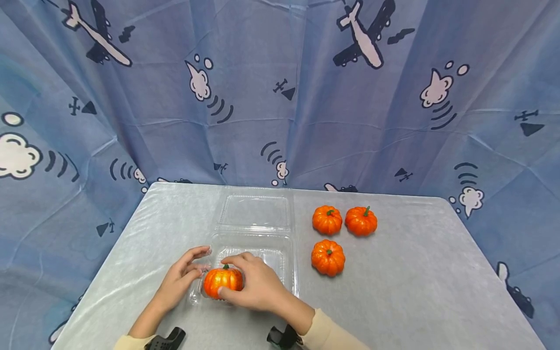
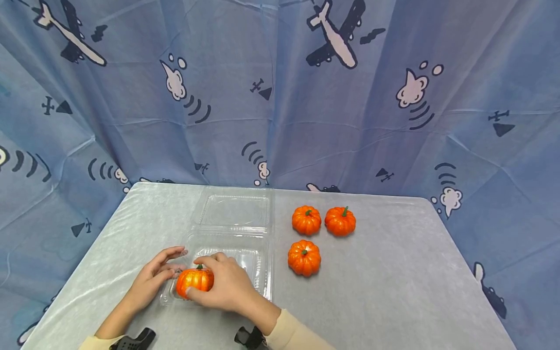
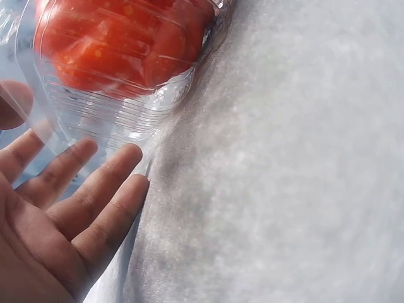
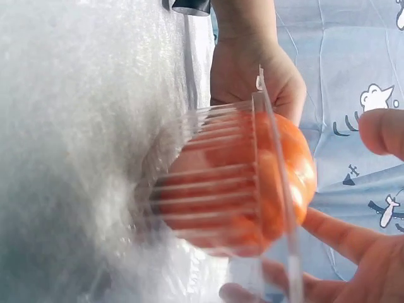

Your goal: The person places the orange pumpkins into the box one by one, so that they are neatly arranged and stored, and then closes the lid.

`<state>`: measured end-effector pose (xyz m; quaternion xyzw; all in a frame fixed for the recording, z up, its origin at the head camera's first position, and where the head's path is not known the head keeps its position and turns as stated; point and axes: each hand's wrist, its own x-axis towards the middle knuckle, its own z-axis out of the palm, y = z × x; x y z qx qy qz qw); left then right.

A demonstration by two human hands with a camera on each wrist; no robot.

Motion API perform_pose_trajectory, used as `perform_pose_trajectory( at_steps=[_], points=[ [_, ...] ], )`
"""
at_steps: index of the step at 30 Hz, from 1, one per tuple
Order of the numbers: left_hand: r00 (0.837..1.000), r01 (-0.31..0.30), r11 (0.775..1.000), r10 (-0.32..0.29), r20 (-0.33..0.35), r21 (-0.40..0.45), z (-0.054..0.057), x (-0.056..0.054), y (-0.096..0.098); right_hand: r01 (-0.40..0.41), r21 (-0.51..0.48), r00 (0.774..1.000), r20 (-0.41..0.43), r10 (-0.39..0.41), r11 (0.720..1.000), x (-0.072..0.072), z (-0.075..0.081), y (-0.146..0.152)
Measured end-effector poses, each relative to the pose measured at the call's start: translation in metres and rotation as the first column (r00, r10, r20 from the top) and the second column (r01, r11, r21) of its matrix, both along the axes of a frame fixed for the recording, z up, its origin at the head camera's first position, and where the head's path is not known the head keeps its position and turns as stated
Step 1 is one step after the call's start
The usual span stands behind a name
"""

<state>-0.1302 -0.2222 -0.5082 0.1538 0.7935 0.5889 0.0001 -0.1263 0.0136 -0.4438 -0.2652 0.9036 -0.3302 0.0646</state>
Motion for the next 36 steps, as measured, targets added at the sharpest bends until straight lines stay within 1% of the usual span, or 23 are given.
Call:
perform_pose_trajectory(
  at_steps=[11,17,23,32,36],
  points=[
    [1.0,-0.005,1.0,0.006,0.012,-0.008,0.003,0.001,0.0,-0.049,-0.045,0.998,-0.039,0.047,0.998,0.0,0.011,0.02],
    [1.0,-0.008,1.0,0.008,0.011,-0.006,0.003,0.0,0.001,-0.054,-0.053,0.998,-0.034,0.052,0.997,0.002,0.019,0.032],
    [1.0,-0.018,1.0,0.018,0.009,-0.012,0.003,0.001,0.002,-0.061,-0.055,0.996,-0.065,0.058,0.997,0.003,0.026,0.046],
    [1.0,-0.012,1.0,0.012,0.014,-0.016,0.006,0.002,0.003,-0.039,-0.069,0.99,-0.138,0.029,0.997,0.004,0.033,0.074],
    [1.0,-0.013,1.0,0.013,0.013,-0.019,0.005,0.001,0.003,-0.015,-0.053,0.988,-0.156,0.007,0.998,0.004,0.037,0.086]
  ],
)
